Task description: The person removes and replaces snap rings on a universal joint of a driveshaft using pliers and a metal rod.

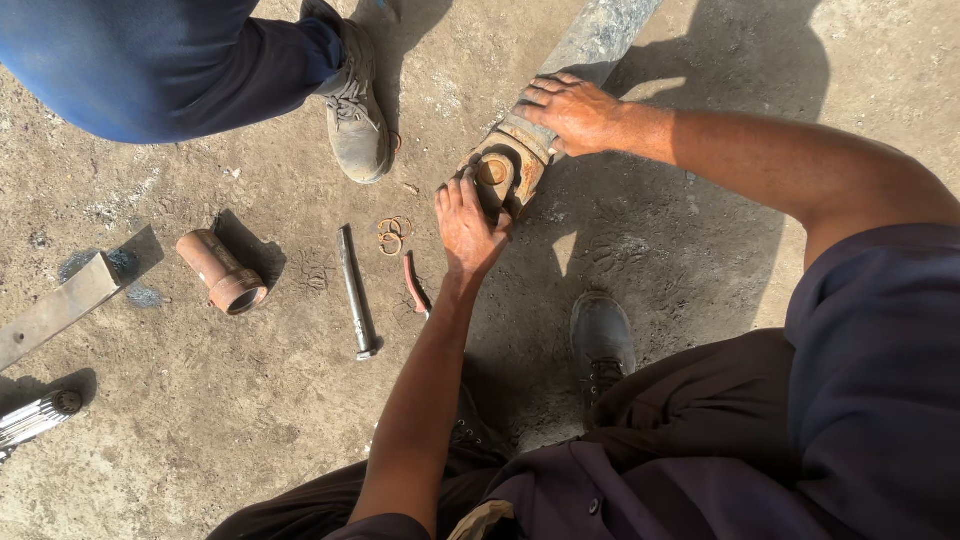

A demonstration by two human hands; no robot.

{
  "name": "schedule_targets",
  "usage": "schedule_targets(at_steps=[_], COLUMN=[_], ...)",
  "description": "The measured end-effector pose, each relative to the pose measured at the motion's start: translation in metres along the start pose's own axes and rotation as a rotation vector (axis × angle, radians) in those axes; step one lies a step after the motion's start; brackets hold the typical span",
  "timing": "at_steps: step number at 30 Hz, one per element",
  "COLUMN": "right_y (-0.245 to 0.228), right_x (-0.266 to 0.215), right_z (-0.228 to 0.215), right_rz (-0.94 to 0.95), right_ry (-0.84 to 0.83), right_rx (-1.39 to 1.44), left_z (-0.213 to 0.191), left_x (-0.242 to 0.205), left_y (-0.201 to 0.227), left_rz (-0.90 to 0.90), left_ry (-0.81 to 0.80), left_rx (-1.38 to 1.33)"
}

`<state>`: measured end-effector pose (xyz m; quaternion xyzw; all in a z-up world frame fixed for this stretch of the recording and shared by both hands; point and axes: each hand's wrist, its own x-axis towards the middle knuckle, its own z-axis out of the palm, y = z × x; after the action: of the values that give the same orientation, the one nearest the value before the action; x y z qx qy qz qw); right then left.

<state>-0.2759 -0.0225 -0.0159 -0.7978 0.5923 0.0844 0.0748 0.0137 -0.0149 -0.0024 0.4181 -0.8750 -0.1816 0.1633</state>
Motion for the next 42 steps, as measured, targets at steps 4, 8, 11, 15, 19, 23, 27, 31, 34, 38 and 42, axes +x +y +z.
schedule_targets(at_steps=[4, 8, 11, 15, 19, 23, 27, 31, 34, 38, 42], right_y=[0.0, 0.0, -0.001, 0.0, -0.001, -0.001, 0.0, 0.0, -0.001, -0.002, -0.003], right_x=[0.0, -0.001, -0.002, -0.002, -0.003, -0.003, -0.003, -0.003, -0.003, -0.004, -0.004], right_z=[-0.001, -0.002, -0.002, -0.001, 0.0, -0.001, -0.002, -0.003, -0.005, -0.006, -0.006], right_rz=[-0.002, 0.002, 0.003, -0.008, -0.008, -0.009, -0.011, -0.012, -0.006, -0.006, -0.004], right_ry=[-0.004, 0.014, 0.017, 0.034, 0.044, 0.037, 0.034, 0.034, 0.022, 0.018, 0.023], right_rx=[-0.016, -0.005, 0.013, -0.004, 0.015, 0.015, 0.024, 0.02, 0.006, 0.001, -0.004], left_z=[-0.007, -0.011, -0.012, -0.012, -0.007, -0.002, 0.0, -0.002, -0.005, -0.007, -0.008], left_x=[-0.001, 0.001, 0.0, 0.001, 0.001, 0.001, 0.0, 0.001, -0.001, 0.0, 0.0], left_y=[0.005, 0.008, 0.009, 0.008, 0.006, 0.003, 0.001, 0.001, 0.003, 0.004, 0.005], left_rz=[-0.007, 0.018, 0.013, 0.003, -0.029, -0.02, -0.025, -0.008, -0.041, -0.004, 0.001], left_ry=[0.003, 0.024, 0.017, 0.006, -0.026, -0.023, -0.018, -0.004, -0.057, -0.001, 0.003], left_rx=[-0.073, -0.049, -0.052, -0.041, -0.044, -0.017, -0.012, -0.017, -0.047, -0.037, -0.047])
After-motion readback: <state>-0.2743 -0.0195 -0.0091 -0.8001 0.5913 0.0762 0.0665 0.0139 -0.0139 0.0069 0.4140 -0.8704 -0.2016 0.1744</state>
